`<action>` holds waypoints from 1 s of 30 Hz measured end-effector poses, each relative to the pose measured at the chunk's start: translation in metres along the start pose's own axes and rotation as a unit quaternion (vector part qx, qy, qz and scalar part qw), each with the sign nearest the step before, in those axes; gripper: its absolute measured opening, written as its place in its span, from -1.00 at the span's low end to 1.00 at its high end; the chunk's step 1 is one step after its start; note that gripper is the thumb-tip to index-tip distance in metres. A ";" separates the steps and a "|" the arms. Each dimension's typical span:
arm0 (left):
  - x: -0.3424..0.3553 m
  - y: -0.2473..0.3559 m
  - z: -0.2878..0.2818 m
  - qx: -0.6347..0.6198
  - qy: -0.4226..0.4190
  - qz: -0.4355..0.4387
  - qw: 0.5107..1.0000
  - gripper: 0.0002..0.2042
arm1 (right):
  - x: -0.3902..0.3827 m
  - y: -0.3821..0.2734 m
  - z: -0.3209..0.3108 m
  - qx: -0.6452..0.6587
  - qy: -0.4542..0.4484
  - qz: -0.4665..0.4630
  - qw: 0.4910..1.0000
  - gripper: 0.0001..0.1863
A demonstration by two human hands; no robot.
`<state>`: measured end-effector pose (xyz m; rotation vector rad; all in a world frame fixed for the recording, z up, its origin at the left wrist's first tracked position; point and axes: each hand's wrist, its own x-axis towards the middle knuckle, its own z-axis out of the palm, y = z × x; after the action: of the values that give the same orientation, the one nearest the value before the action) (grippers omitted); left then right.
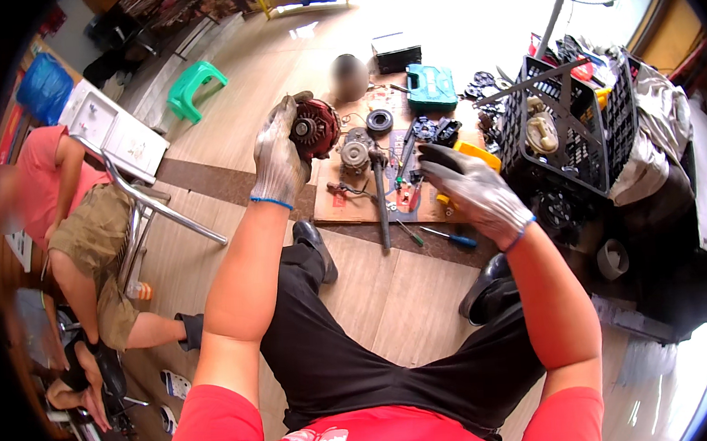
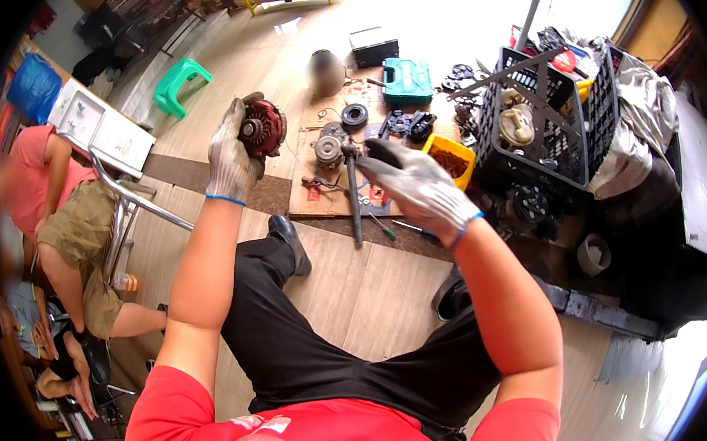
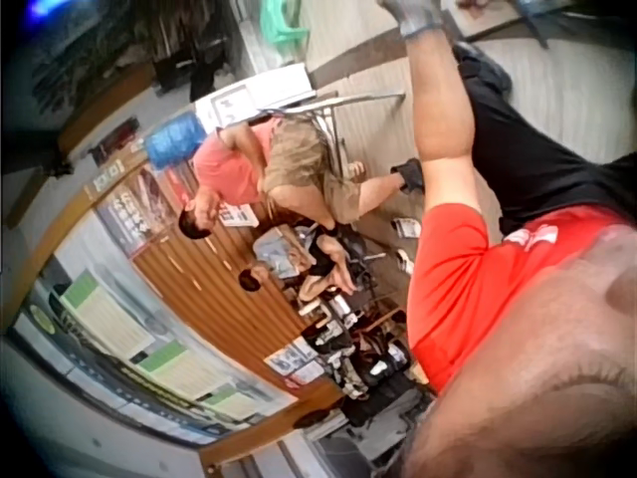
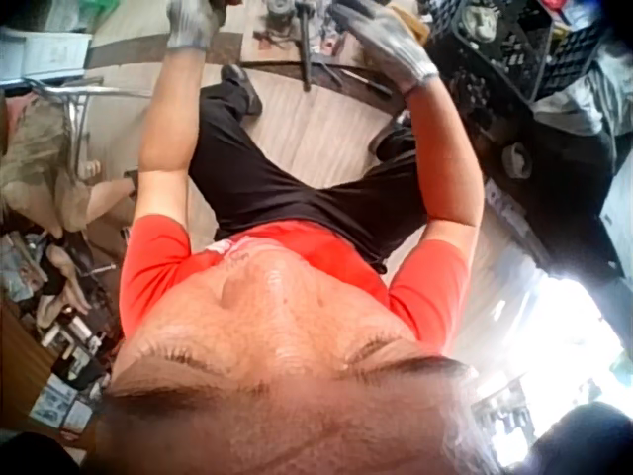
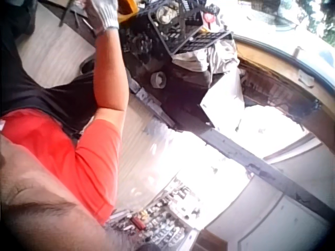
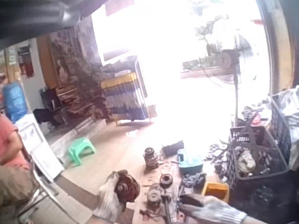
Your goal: The person repairs an alternator by disassembling its components, manipulating the internal wires, and using a screwdriver and pliers while sitting on the floor.
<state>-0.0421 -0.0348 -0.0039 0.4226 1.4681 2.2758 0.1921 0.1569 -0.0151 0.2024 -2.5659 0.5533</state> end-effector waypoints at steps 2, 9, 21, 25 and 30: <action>-0.007 -0.005 0.005 0.016 -0.023 0.000 1.000 -0.63 | 0.025 -0.028 0.011 0.348 -0.048 0.336 0.874 -0.60; -0.019 -0.019 0.025 0.028 -0.038 -0.015 0.999 -0.63 | 0.049 -0.043 0.043 0.516 -0.079 0.268 0.810 -0.69; 0.057 -0.038 -0.033 -0.112 -0.012 -0.084 0.990 -0.62 | -0.014 -0.088 -0.043 0.477 -0.187 0.450 0.731 -0.74; 0.109 -0.038 -0.107 -0.139 -0.141 -0.103 0.975 -0.56 | -0.098 -0.115 -0.105 0.341 -0.181 0.402 0.831 -0.79; 0.170 -0.060 -0.116 -0.250 -0.404 -0.202 0.856 -0.60 | -0.232 -0.167 -0.180 -0.017 -0.245 0.440 0.864 -0.71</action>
<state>-0.2333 -0.0227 -0.0992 0.7056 0.4583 1.6949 0.5128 0.0906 0.0676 -1.0272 -3.0686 0.8467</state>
